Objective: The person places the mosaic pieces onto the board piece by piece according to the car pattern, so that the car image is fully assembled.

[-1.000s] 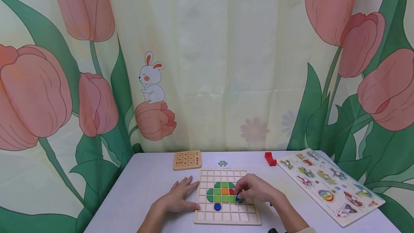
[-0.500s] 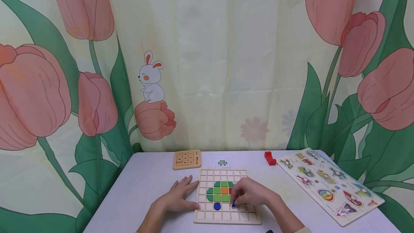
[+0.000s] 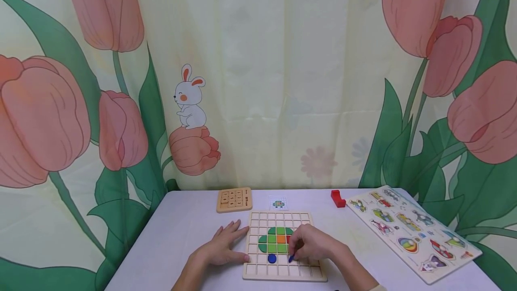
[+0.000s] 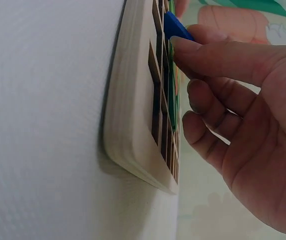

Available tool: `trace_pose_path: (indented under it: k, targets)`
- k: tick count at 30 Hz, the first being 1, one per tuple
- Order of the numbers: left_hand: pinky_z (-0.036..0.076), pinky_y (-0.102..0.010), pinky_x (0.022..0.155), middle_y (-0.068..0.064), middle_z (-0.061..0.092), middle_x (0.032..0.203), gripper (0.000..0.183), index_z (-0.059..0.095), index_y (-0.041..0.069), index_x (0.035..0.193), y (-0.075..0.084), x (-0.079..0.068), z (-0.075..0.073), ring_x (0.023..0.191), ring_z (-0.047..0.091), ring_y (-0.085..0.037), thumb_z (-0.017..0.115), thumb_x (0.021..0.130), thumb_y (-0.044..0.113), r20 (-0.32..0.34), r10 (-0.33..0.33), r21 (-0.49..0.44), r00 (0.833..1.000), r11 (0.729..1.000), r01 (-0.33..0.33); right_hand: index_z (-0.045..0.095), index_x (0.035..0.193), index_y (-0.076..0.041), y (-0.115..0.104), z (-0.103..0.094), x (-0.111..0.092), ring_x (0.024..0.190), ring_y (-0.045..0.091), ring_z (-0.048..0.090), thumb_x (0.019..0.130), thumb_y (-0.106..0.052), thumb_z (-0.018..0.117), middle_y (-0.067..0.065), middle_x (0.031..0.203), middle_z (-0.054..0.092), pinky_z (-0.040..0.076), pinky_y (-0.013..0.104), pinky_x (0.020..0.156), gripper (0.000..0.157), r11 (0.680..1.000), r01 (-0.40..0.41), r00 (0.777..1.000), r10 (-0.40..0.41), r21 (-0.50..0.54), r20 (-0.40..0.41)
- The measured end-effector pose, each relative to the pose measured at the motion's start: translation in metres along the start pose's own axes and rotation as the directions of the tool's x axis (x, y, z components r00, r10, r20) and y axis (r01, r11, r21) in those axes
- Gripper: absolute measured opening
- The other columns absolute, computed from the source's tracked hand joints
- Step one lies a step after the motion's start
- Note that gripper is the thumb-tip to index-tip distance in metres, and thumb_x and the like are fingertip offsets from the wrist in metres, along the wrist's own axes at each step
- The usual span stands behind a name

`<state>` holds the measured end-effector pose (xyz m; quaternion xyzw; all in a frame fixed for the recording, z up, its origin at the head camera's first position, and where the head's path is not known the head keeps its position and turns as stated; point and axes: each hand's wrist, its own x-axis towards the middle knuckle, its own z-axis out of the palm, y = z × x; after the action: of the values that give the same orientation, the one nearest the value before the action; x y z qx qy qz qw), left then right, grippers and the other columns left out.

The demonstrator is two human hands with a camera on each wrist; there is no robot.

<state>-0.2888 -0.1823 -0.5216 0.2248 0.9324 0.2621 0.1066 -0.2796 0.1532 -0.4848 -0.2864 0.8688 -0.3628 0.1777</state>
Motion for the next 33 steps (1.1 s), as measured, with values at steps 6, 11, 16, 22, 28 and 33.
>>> trace_pose_path:
  k: [6, 11, 16, 22, 28, 33]
  targets:
    - [0.009, -0.069, 0.127, -0.017, 0.028, 0.171, 0.091, 0.046, 0.024, 0.158, 0.0000, 0.0008, 0.0006, 0.160, 0.018, -0.042, 0.078, 0.083, 0.064, -0.003, -0.007, 0.001, 1.000, 1.000, 0.007, 0.082, 0.085, -0.017, 0.0005, 0.0004, 0.0002, 0.080, 0.011, 0.060, 0.084, 0.003, 0.081, -0.004, 0.085, 0.075, 0.054, 0.021, 0.076, 0.020, 1.000, -0.005, 1.000, 0.004, -0.028, -0.020]
    - [0.009, -0.069, 0.127, -0.018, 0.028, 0.171, 0.091, 0.047, 0.023, 0.158, -0.0004, 0.0007, 0.0008, 0.160, 0.018, -0.042, 0.077, 0.083, 0.065, -0.002, -0.009, 0.000, 1.000, 1.000, 0.009, 0.085, 0.090, -0.018, 0.0010, -0.0001, -0.0002, 0.085, 0.012, 0.062, 0.085, 0.002, 0.081, -0.004, 0.091, 0.076, 0.058, 0.025, 0.084, 0.020, 0.999, -0.020, 1.000, 0.020, -0.030, -0.021]
    - [0.009, -0.069, 0.127, -0.018, 0.028, 0.171, 0.091, 0.046, 0.024, 0.158, -0.0006, 0.0006, 0.0007, 0.160, 0.019, -0.042, 0.077, 0.083, 0.065, -0.002, -0.006, 0.002, 1.000, 1.000, 0.006, 0.085, 0.093, -0.019, 0.0014, -0.0013, -0.0005, 0.085, 0.011, 0.063, 0.086, -0.001, 0.080, -0.004, 0.092, 0.077, 0.060, 0.027, 0.084, 0.020, 0.999, -0.034, 0.999, 0.033, -0.021, -0.018]
    - [0.009, -0.070, 0.127, -0.018, 0.028, 0.171, 0.090, 0.046, 0.025, 0.158, -0.0006, 0.0014, 0.0005, 0.160, 0.018, -0.043, 0.077, 0.083, 0.065, -0.004, -0.006, 0.008, 1.000, 1.000, 0.006, 0.084, 0.091, -0.020, 0.0011, -0.0020, -0.0014, 0.085, 0.013, 0.061, 0.085, -0.005, 0.083, -0.006, 0.089, 0.075, 0.056, 0.024, 0.078, 0.017, 0.998, -0.057, 0.998, 0.057, -0.035, -0.019]
    - [0.009, -0.069, 0.127, -0.019, 0.027, 0.171, 0.092, 0.046, 0.023, 0.159, -0.0023, 0.0007, 0.0011, 0.160, 0.018, -0.043, 0.076, 0.083, 0.065, -0.004, 0.003, 0.003, 1.000, 1.000, -0.003, 0.083, 0.088, -0.020, -0.0003, -0.0004, -0.0025, 0.079, 0.011, 0.060, 0.085, -0.004, 0.082, -0.009, 0.084, 0.073, 0.051, 0.022, 0.071, 0.015, 0.997, -0.050, 0.999, 0.050, -0.057, -0.010]
    - [0.009, -0.069, 0.127, -0.018, 0.027, 0.171, 0.092, 0.046, 0.023, 0.158, -0.0011, 0.0002, 0.0007, 0.160, 0.018, -0.043, 0.076, 0.083, 0.066, -0.004, 0.001, 0.001, 1.000, 1.000, -0.001, 0.082, 0.088, -0.019, -0.0004, 0.0012, -0.0012, 0.078, 0.010, 0.060, 0.086, -0.003, 0.081, -0.009, 0.083, 0.072, 0.052, 0.022, 0.071, 0.016, 0.997, -0.035, 0.999, 0.035, -0.070, -0.006]
